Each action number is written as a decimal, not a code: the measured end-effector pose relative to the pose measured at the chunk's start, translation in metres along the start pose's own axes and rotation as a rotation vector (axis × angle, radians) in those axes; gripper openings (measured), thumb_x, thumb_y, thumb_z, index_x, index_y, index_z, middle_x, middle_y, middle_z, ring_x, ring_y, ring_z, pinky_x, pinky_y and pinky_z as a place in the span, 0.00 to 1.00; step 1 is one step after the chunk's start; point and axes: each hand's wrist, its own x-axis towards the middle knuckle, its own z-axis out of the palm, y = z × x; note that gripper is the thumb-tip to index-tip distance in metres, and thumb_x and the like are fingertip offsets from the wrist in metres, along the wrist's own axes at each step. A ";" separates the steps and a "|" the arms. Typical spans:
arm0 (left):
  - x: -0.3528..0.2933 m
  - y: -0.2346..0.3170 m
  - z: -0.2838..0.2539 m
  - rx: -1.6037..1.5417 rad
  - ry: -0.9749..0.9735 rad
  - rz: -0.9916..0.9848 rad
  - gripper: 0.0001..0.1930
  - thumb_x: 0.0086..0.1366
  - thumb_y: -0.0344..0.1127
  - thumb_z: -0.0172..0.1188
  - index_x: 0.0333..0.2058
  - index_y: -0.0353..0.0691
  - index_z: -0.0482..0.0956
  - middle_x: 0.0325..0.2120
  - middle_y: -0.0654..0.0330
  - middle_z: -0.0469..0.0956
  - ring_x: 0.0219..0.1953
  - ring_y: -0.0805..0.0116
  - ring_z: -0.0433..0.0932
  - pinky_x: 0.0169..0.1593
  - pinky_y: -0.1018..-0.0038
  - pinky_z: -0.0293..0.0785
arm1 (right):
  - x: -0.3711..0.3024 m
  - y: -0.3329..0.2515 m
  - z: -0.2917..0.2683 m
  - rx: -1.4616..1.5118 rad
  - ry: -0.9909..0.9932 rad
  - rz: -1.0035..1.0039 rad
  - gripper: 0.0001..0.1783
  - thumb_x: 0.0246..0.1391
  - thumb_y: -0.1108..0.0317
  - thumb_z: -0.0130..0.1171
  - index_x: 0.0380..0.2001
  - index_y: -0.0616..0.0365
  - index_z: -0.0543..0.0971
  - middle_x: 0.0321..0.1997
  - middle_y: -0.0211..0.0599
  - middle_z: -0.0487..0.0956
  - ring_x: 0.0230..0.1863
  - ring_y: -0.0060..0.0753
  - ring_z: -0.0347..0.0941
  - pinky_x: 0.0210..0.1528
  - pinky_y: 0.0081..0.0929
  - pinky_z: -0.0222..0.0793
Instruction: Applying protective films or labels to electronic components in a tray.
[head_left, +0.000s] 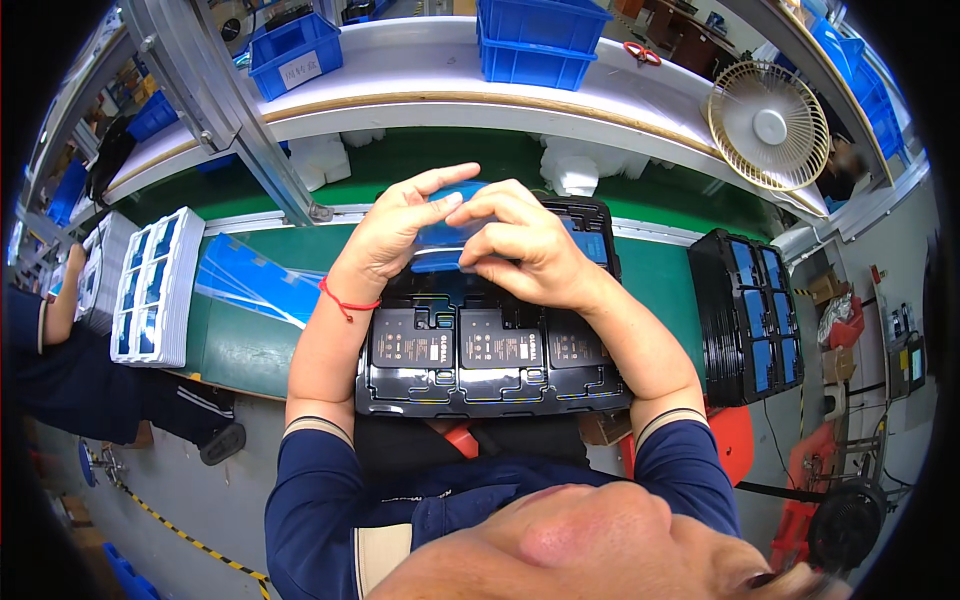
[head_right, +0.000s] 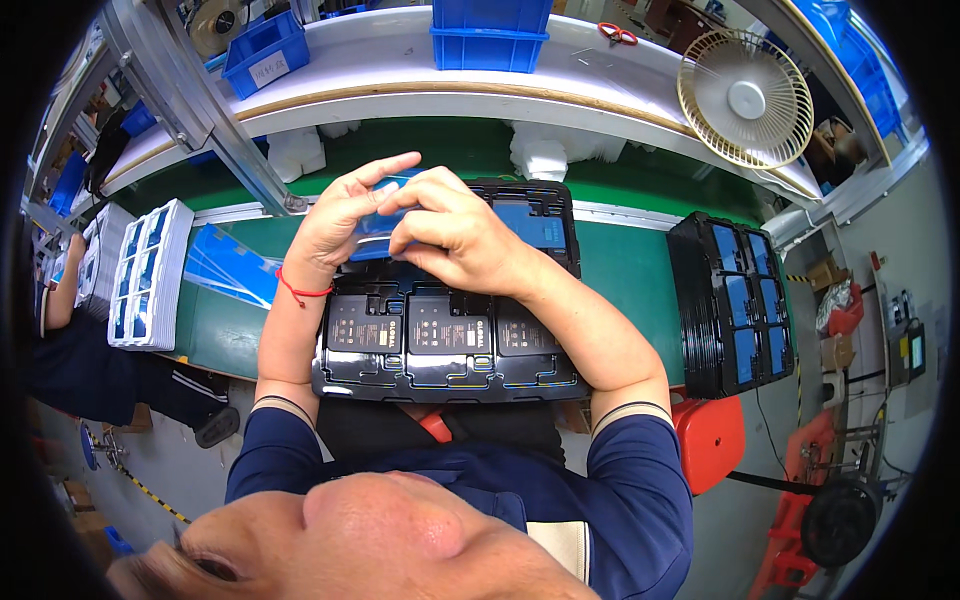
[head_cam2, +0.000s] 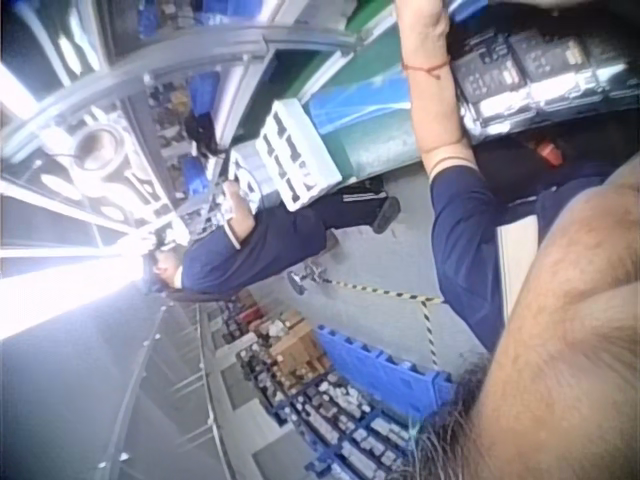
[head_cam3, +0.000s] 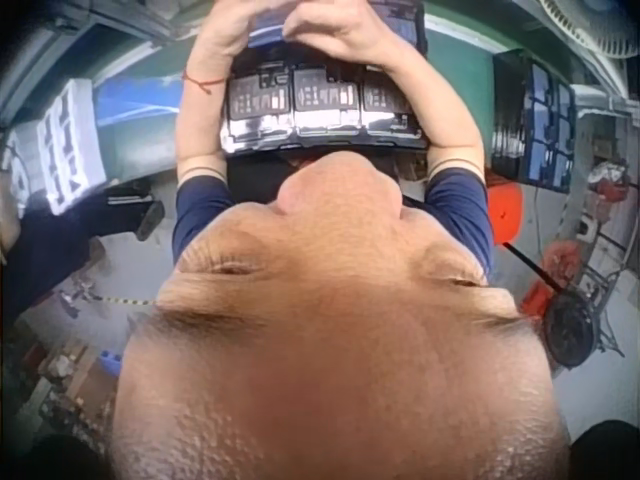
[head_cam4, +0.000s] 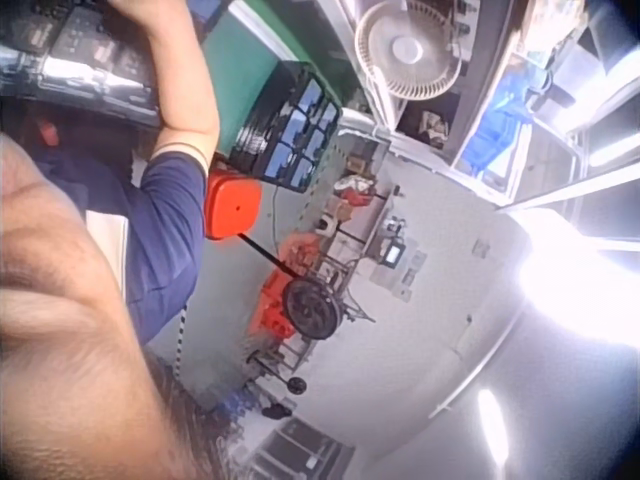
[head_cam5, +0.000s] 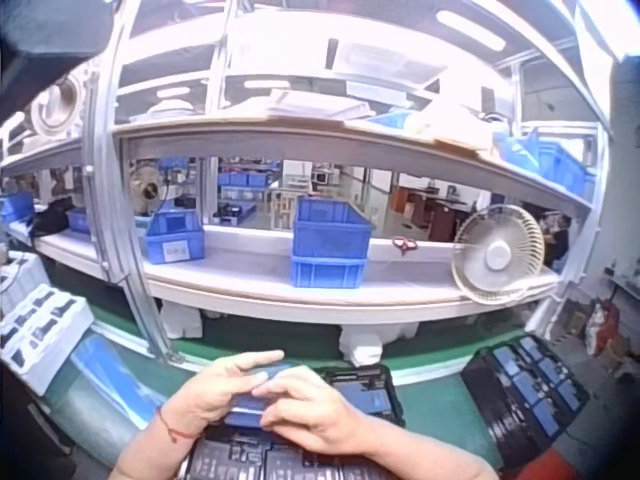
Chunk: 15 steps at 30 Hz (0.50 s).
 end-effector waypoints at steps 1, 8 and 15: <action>0.001 -0.002 -0.004 -0.043 -0.022 -0.031 0.22 0.60 0.30 0.59 0.53 0.34 0.70 0.42 0.57 0.77 0.43 0.73 0.75 0.49 0.77 0.71 | -0.001 -0.002 0.000 0.023 -0.022 0.025 0.11 0.32 0.78 0.66 0.24 0.54 0.78 0.42 0.35 0.75 0.46 0.41 0.69 0.47 0.34 0.66; 0.014 -0.006 -0.034 0.116 0.438 0.250 0.13 0.66 0.23 0.45 0.44 0.32 0.77 0.42 0.55 0.78 0.41 0.70 0.77 0.44 0.76 0.74 | -0.004 -0.005 -0.011 0.332 0.261 0.133 0.07 0.41 0.80 0.61 0.26 0.58 0.76 0.42 0.39 0.75 0.49 0.37 0.69 0.53 0.33 0.63; 0.018 0.003 -0.067 0.500 0.761 0.530 0.12 0.65 0.23 0.49 0.43 0.34 0.79 0.39 0.60 0.79 0.39 0.75 0.76 0.44 0.82 0.69 | -0.011 0.030 -0.024 1.000 0.676 0.396 0.10 0.59 0.75 0.51 0.43 0.57 0.65 0.45 0.46 0.77 0.46 0.38 0.75 0.54 0.38 0.66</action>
